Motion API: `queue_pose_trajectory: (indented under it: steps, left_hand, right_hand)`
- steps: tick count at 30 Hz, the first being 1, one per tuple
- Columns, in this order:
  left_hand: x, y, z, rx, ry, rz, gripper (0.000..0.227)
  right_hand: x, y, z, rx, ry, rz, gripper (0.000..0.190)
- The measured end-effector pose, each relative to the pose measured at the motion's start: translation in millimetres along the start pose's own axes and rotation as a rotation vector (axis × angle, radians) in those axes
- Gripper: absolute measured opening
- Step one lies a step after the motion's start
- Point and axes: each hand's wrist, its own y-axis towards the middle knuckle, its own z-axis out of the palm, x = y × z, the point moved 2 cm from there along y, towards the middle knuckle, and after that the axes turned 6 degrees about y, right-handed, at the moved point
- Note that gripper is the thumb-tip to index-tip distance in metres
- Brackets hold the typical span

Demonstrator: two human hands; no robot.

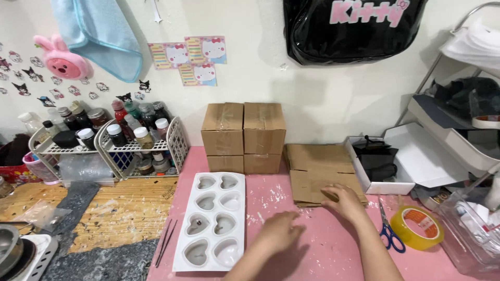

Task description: Pack small items into cardboard boxes and seal them with tape.

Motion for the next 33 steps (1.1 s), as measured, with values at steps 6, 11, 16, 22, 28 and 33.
queue_pose_trajectory:
  steps: [6,11,16,22,28,33]
  left_hand:
    - [-27,49,72,-0.178,0.371,0.159,0.067]
    - [-15,55,79,-0.272,0.37,0.19,0.069]
    - [-7,52,88,-0.156,0.358,0.147,0.07]
    - [-3,59,92,-0.258,0.375,0.191,0.07]
    - [-3,61,87,-0.143,0.343,0.083,0.069]
    - [0,62,91,-0.102,0.337,0.085,0.067]
  right_hand:
    - [-7,0,-10,-0.172,0.08,-0.316,0.044]
    - [-15,4,-1,-0.106,0.041,-0.313,0.048]
    - [3,0,2,-0.177,-0.03,-0.324,0.053]
    - [37,-8,-14,-0.462,-0.258,-0.261,0.06]
    - [25,-15,-27,-0.744,-0.142,-0.17,0.052]
    - [10,-25,-38,-1.074,0.101,-0.14,0.023]
